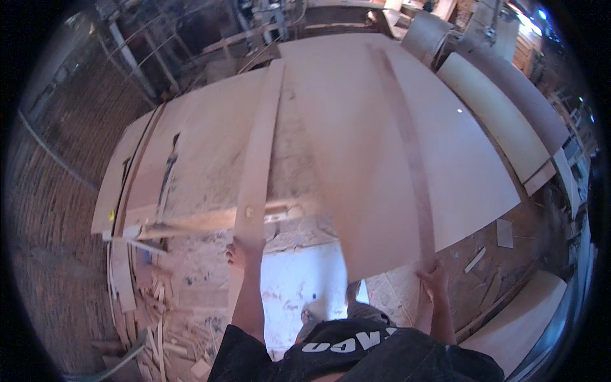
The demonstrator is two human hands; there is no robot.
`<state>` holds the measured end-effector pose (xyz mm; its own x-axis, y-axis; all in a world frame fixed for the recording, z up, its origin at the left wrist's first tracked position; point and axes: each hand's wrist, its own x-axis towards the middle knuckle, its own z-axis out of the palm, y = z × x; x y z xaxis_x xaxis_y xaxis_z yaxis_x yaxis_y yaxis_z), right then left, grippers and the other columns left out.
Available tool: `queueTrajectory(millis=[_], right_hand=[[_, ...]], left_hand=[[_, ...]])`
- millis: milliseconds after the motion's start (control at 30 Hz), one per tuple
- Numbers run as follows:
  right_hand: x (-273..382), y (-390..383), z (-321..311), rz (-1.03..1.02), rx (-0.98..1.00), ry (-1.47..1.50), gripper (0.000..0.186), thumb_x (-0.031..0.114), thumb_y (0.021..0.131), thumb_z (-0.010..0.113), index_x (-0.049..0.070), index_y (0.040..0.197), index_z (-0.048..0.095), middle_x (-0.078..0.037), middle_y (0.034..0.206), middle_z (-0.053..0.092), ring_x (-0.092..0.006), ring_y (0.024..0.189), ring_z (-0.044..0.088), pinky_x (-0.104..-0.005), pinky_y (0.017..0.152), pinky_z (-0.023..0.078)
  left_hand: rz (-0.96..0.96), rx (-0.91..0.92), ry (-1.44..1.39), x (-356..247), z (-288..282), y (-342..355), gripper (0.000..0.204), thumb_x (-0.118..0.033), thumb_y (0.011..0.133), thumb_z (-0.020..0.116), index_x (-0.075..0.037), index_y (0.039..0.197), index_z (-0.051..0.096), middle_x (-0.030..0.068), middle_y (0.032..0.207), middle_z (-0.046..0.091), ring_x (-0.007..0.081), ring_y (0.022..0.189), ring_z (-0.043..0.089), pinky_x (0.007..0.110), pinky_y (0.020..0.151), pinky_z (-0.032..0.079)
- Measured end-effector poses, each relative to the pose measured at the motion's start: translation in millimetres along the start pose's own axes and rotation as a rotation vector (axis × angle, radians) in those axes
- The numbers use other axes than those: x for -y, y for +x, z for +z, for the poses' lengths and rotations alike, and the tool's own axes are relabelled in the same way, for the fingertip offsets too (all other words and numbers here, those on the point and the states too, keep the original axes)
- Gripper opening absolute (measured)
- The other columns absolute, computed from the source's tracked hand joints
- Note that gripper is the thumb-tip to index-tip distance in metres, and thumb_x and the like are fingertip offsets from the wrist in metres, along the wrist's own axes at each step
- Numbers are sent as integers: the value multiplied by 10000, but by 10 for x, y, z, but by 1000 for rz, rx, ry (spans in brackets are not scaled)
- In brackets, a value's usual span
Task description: The person measures a large sheet of plywood with a tape measure and marks it with a pencil. They then place a thin wooden strip along the edge and trace a line. Another person is seen handling a large curved panel in the background.
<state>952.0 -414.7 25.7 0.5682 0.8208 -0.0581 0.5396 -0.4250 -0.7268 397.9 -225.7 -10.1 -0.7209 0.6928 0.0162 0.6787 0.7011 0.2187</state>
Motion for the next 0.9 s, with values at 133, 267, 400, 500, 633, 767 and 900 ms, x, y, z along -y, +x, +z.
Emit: queueTrajectory(millis=[133,267,400,500,633,767,900], right_hand=[[139,392,-107,41,157,259,778,86,655,874,-34,1370,591,-183,1202,715,-295,1101,695,-393,973,540],[-51,815,-239,51,135,-66,851,171,654,882,-12,1419,558,-217,1241,704,-347,1148,686,-420,1000,539],[144,1093,-372,28,129,-27,857,251,663,882,-16,1411,560,-240,1218,705,-372,1149,686,-441,998,542],[256,1366,-232,-38,156,-91,834,266,670,880,-27,1386,571,-252,1196,708,-385,1134,689,-450,988,546],[292,1603,-160,44,181,-79,804,265,675,875,-38,1360,583,-267,1171,711,-406,1100,696,-455,970,551],[-13,1897,91,47,167,-158,829,284,673,879,-40,1373,575,-269,1205,668,-426,1152,643,-482,994,530],[164,2197,317,36,124,-282,852,311,670,886,-33,1383,569,-263,1244,597,-438,1200,581,-498,1022,500]], left_hand=[[-43,64,-43,-922,147,312,1037,-672,560,844,-157,1401,523,175,1351,526,401,1311,485,591,1015,437],[1,74,-90,-1847,327,335,1095,-706,566,846,-128,1431,505,210,1399,501,405,1347,459,605,1061,400],[-3,96,-115,-2638,613,288,1149,-697,602,846,-112,1510,455,253,1440,479,425,1384,434,614,1109,366],[107,81,-307,-2443,961,757,1139,-647,648,855,-78,1541,436,268,1476,459,440,1421,402,596,1149,349],[449,-18,-513,-2109,978,556,1038,-509,718,884,-1,1516,456,281,1499,444,441,1440,392,551,1191,335],[450,-145,-568,-1112,536,-78,852,-398,815,856,31,1464,505,306,1444,508,453,1390,450,535,1178,353],[80,-74,-400,496,282,-994,886,-470,843,830,80,1450,491,331,1473,490,464,1398,441,523,1157,380]])
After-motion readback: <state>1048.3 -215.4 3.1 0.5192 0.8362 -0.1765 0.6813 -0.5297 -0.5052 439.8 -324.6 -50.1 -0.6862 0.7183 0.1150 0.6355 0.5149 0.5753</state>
